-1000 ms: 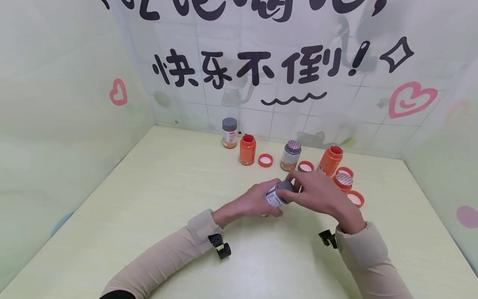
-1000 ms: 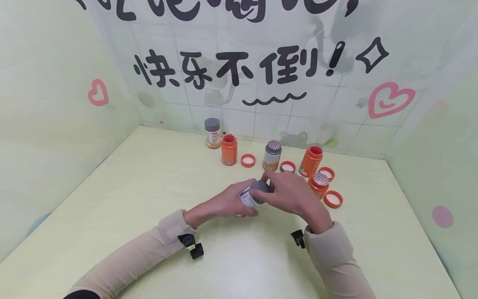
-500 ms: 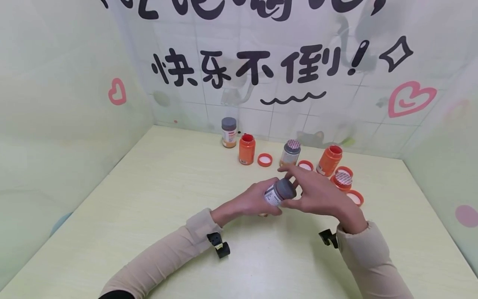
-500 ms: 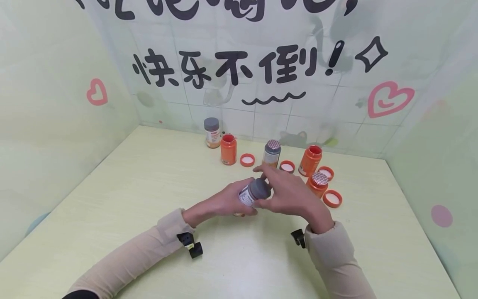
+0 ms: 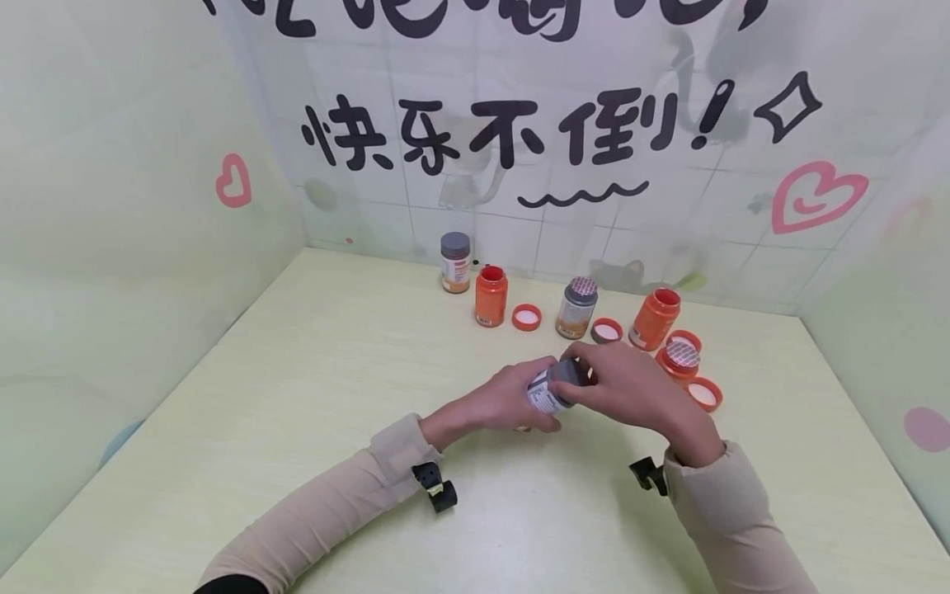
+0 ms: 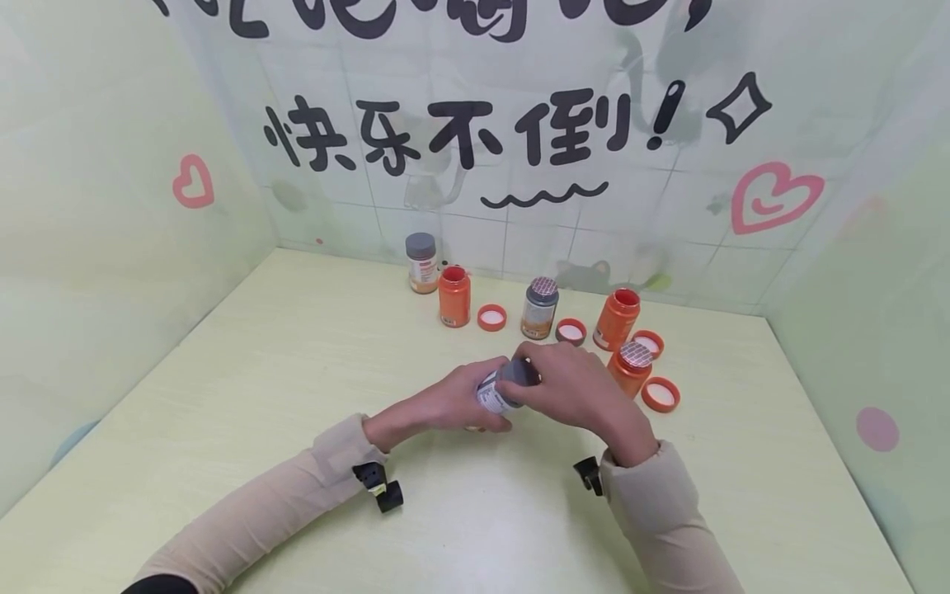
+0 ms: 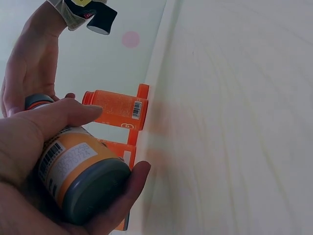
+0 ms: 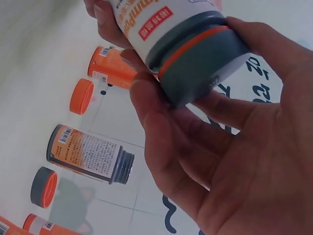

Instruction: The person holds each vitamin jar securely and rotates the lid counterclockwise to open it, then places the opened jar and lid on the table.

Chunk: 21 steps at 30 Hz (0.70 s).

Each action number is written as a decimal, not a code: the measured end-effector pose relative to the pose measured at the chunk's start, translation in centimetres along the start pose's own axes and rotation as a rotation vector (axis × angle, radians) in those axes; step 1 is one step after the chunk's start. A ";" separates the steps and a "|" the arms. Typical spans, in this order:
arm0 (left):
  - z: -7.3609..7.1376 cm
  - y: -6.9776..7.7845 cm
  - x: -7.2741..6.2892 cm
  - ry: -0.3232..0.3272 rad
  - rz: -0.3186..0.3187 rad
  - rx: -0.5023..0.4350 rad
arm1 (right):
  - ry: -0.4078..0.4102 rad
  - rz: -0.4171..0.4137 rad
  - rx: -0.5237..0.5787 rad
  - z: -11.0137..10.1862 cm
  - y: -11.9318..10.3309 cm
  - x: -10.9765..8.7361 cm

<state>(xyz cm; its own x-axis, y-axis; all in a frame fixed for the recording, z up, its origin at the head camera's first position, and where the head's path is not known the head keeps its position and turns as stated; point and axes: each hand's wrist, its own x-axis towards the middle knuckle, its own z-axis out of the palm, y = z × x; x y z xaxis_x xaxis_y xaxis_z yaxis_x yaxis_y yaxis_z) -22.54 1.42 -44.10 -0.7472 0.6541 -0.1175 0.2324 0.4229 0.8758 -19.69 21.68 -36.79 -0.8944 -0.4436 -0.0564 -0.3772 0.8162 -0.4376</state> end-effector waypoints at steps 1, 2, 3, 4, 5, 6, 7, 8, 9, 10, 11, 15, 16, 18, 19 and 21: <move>0.0 0.0 0.0 -0.002 0.003 0.003 | -0.003 -0.021 0.006 -0.1 0.0 -0.1; 0.0 0.1 0.0 -0.004 0.006 0.007 | -0.004 -0.038 0.003 -0.1 0.0 -0.1; 0.0 0.1 0.0 -0.004 0.010 0.012 | -0.005 -0.057 -0.002 -0.2 0.1 -0.2; 0.0 0.2 0.0 -0.005 0.013 0.017 | -0.004 -0.080 -0.011 -0.2 0.1 -0.3; 0.0 0.2 0.0 -0.006 0.018 0.023 | -0.001 -0.102 -0.020 -0.3 0.1 -0.3; 0.0 0.2 0.0 -0.007 0.018 0.026 | 0.001 -0.117 -0.029 -0.3 0.1 -0.4; 0.0 0.2 0.0 -0.009 0.019 0.028 | 0.004 -0.130 -0.037 -0.3 0.1 -0.5; 0.0 0.2 0.0 -0.010 0.019 0.030 | 0.005 -0.142 -0.043 -0.3 0.1 -0.5; 0.0 0.1 0.1 -0.012 0.018 0.030 | 0.004 -0.155 -0.041 -0.3 0.1 -0.5; 0.0 0.1 0.1 -0.016 0.018 0.028 | 0.002 -0.164 -0.035 -0.4 0.1 -0.6; 0.0 0.0 0.2 -0.019 0.019 0.024 | 0.000 -0.171 -0.026 -0.4 0.2 -0.6; -0.1 -0.1 0.2 -0.040 0.025 -0.011 | 0.002 -0.203 -0.002 -0.4 0.2 -0.6; -0.1 -0.2 0.2 -0.050 0.025 -0.032 | 0.006 -0.214 0.002 -0.4 0.3 -0.6; -0.2 -0.3 0.2 -0.066 0.023 -0.071 | 0.016 -0.231 0.004 -0.4 0.3 -0.6; -0.2 -0.3 0.2 -0.074 0.024 -0.092 | 0.025 -0.240 0.005 -0.4 0.3 -0.6; -0.4 -0.3 0.2 -0.086 0.027 -0.126 | 0.044 -0.253 0.011 -0.5 0.2 -0.7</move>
<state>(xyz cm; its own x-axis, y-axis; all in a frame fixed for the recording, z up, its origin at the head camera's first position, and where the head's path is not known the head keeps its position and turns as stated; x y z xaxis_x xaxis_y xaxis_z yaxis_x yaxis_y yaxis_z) -22.99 1.19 -44.24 -0.6846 0.7176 -0.1280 0.1677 0.3259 0.9304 -19.30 22.37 -36.38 -0.7816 -0.6164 0.0954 -0.5880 0.6769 -0.4428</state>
